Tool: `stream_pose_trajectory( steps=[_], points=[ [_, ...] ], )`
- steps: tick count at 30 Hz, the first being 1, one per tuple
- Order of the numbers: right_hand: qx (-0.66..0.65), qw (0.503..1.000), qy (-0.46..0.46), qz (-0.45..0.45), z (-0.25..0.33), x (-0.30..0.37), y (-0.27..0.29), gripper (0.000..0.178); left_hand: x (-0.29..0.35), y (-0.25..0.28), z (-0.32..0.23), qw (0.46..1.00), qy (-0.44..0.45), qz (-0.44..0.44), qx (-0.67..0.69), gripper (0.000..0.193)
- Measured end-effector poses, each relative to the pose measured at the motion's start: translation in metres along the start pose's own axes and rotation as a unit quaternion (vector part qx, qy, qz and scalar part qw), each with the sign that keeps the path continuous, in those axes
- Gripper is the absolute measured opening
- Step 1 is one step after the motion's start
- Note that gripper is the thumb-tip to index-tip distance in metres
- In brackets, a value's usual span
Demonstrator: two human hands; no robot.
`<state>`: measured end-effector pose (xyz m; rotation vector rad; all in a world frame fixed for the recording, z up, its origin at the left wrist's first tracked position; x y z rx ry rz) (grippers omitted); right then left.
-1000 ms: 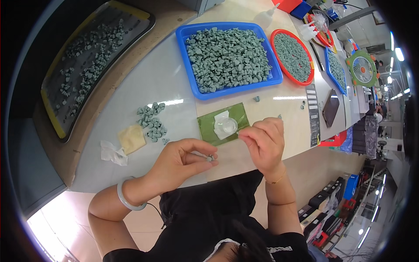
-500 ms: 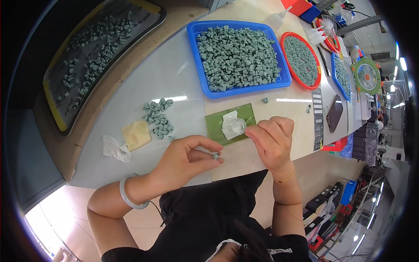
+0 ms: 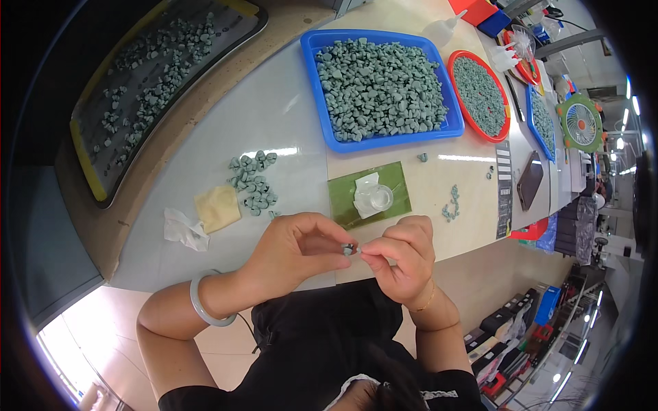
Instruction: The person assembles small components by hand, picking up pieces from the table and fitting them together repeatedly at a workstation.
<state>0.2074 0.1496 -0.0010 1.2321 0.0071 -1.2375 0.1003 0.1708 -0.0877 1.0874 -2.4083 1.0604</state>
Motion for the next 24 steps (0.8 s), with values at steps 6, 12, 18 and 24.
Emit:
stream_pose_trajectory(
  steps=[6,12,18,24],
  points=[
    [0.005,1.000,-0.003,-0.023,0.003,0.005,-0.002,0.014,-0.001,-0.001,0.000,0.999,-0.007,0.013,0.032,0.021],
    [0.011,1.000,-0.007,-0.027,0.003,0.008,-0.002,0.013,0.000,-0.002,0.002,1.000,0.004,0.002,-0.014,0.023],
    [0.038,0.999,0.008,-0.031,0.007,0.007,-0.001,0.014,0.000,-0.003,0.004,1.000,0.003,0.014,0.002,0.024],
    [0.050,0.997,0.036,-0.042,0.012,0.008,-0.004,0.020,0.000,-0.002,0.005,1.000,0.007,0.017,0.004,0.023]
  ],
)
Point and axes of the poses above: each hand's wrist, its own x-axis away from the middle knuckle, its own y-axis out of the back of the hand, z = x × y, the point moved 9 cm from there along -x, towards the middle knuckle, and after that the axes turned 12 degrees about y, right-handed, at the moved point
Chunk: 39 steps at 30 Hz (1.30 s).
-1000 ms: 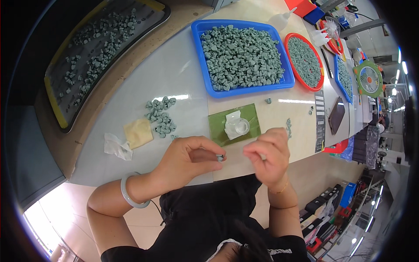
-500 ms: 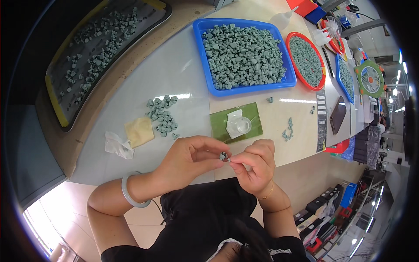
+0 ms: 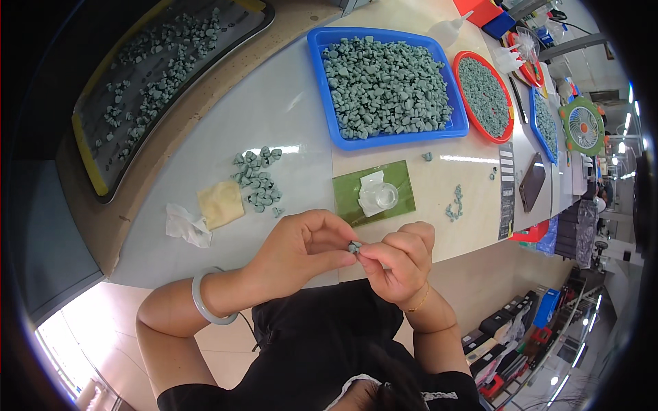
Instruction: The person assembles small components by hand, picking up pieces from the table and fitting them together repeatedly at a workstation.
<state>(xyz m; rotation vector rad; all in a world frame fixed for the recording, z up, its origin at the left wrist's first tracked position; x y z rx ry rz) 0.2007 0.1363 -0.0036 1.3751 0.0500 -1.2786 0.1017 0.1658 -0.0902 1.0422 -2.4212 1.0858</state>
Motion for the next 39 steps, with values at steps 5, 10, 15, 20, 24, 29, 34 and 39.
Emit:
stream_pose_trajectory(
  steps=[5,10,15,20,24,29,34,39],
  points=[
    [0.061,0.995,0.081,0.013,0.011,0.001,-0.004,0.023,0.002,0.004,-0.001,1.000,-0.005,-0.008,-0.013,0.022],
    [-0.023,0.992,0.109,0.056,0.007,-0.003,-0.006,0.020,0.002,0.000,0.002,1.000,0.010,0.014,-0.026,0.018],
    [-0.082,0.994,0.066,0.019,0.000,0.002,-0.005,0.024,0.005,-0.008,-0.005,0.998,-0.007,0.024,-0.050,0.023],
    [-0.090,0.991,0.027,0.099,-0.001,-0.018,-0.005,0.033,0.011,-0.008,-0.008,0.999,-0.002,0.031,0.008,0.028],
    [-0.003,0.997,-0.008,0.071,-0.032,-0.051,0.020,0.020,0.030,0.009,-0.057,0.951,-0.170,-0.130,-0.225,0.033],
    [0.123,0.989,-0.042,0.076,-0.107,-0.077,0.034,0.021,0.054,0.011,-0.104,0.633,-0.311,-0.420,-0.570,0.035],
    [0.104,0.981,-0.130,0.098,-0.133,-0.066,0.055,0.017,0.048,0.018,-0.102,0.544,-0.258,-0.502,-0.621,0.015],
    [0.098,0.953,-0.204,0.202,-0.136,-0.003,0.092,0.007,0.040,0.007,-0.101,0.558,-0.297,-0.470,-0.616,0.010]
  ],
)
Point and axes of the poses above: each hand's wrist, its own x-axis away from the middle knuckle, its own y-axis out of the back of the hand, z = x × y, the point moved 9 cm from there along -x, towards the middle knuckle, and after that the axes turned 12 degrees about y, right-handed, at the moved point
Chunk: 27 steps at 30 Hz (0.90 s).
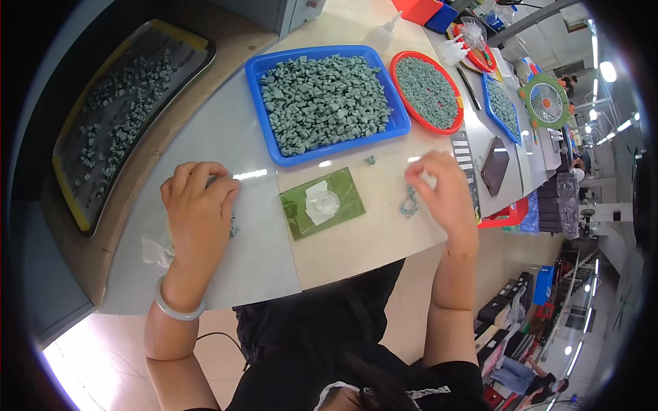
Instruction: The person assembles small components by hand, picking up pieces from the table and fitting them together repeatedly at a workstation.
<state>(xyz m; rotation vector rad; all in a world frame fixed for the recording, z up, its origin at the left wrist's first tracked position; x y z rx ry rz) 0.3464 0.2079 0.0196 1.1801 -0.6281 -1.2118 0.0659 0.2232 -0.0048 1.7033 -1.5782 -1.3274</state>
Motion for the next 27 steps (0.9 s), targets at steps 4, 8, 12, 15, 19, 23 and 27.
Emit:
stream_pose_trajectory(
  steps=[4,8,12,15,19,23,27],
  points=[
    [0.038,0.998,-0.027,0.036,-0.005,0.037,-0.008,0.006,0.004,-0.003,-0.009,0.974,0.048,0.060,0.211,0.009],
    [0.037,0.997,-0.064,-0.002,-0.011,0.048,-0.012,0.006,0.010,-0.008,-0.019,0.930,0.068,0.136,0.336,0.009],
    [0.033,0.997,-0.075,-0.008,-0.008,0.043,-0.018,0.004,0.026,-0.036,-0.020,0.807,0.160,0.291,0.488,0.012],
    [0.005,0.997,-0.072,-0.006,-0.002,0.035,-0.028,0.005,0.038,-0.046,-0.026,0.753,0.178,0.357,0.524,0.014],
    [0.009,1.000,-0.025,-0.007,0.020,0.023,-0.035,0.008,0.053,-0.054,-0.029,0.719,0.183,0.422,0.521,0.013],
    [-0.252,0.965,0.063,0.024,0.094,0.020,-0.053,0.009,0.057,-0.054,-0.028,0.723,0.171,0.427,0.515,0.010],
    [-0.375,0.923,0.030,0.080,0.123,0.015,-0.084,0.010,0.051,-0.047,-0.023,0.778,0.112,0.389,0.481,0.009]
  ],
)
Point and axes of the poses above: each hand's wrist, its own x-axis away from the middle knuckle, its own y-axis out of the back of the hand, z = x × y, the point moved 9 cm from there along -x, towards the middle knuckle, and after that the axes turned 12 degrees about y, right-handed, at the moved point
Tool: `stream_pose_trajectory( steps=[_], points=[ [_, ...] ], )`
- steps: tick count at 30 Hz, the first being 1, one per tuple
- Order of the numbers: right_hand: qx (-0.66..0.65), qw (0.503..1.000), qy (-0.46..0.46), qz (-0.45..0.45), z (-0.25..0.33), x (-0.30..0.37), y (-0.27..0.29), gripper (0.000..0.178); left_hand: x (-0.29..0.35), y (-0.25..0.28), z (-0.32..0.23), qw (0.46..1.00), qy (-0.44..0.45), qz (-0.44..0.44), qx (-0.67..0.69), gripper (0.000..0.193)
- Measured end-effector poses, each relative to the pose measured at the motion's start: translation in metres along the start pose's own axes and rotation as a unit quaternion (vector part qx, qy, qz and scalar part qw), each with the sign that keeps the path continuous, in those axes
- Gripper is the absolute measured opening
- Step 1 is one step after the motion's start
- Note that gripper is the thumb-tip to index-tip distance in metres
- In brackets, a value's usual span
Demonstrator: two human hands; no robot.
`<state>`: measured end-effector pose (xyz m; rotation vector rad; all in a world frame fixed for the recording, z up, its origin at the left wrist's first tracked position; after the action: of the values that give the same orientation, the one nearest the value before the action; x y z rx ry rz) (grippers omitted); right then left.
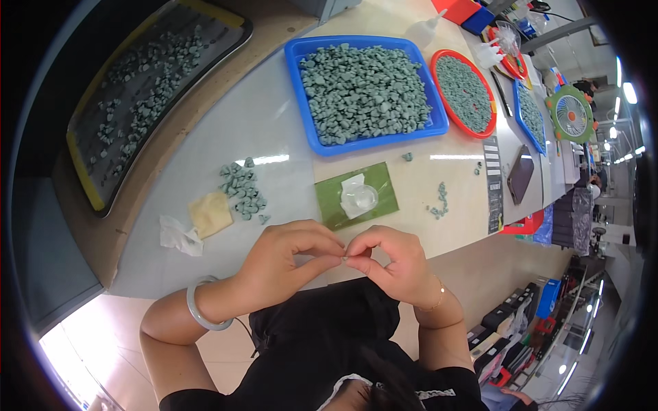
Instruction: The person assembles small components by hand, picking up pieces from the table and fitting them together repeatedly at a workstation.
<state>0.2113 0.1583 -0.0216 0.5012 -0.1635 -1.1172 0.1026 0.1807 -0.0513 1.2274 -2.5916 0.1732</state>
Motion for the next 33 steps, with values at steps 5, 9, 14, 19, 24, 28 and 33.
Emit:
stream_pose_trajectory(
  steps=[5,9,14,19,24,28,33],
  points=[
    [-0.150,0.985,-0.074,-0.049,-0.021,0.003,-0.010,0.012,0.009,0.005,-0.016,0.992,-0.093,-0.047,-0.074,0.008],
    [-0.092,0.994,-0.006,-0.064,-0.014,-0.001,-0.008,0.014,0.003,0.004,0.009,0.998,0.034,0.001,0.044,0.004],
    [0.213,0.946,0.213,-0.118,0.032,-0.001,-0.002,0.018,-0.001,-0.006,0.030,0.965,0.136,0.086,0.205,0.005],
    [0.246,0.930,0.241,-0.128,0.030,0.006,-0.006,0.018,-0.002,-0.012,0.035,0.954,0.159,0.122,0.223,0.007],
    [0.291,0.921,0.228,-0.125,0.021,-0.003,0.023,0.017,-0.003,-0.003,0.035,0.950,0.157,0.079,0.257,0.011],
    [0.395,0.889,0.193,-0.129,0.011,-0.010,0.040,0.016,-0.005,-0.002,0.037,0.951,0.162,0.078,0.252,0.015],
    [0.430,0.874,0.200,-0.109,0.013,-0.014,0.037,0.017,-0.004,0.003,0.040,0.947,0.180,0.052,0.259,0.022]
  ],
)
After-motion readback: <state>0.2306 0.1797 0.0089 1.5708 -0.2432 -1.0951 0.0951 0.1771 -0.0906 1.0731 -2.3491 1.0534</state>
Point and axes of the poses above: each hand's wrist, its own x-axis away from the middle knuckle, its own y-axis out of the back of the hand, z = x × y, the point moved 9 cm from there along -x, towards the middle knuckle, and after that the axes turned 12 degrees about y, right-handed, at the moved point
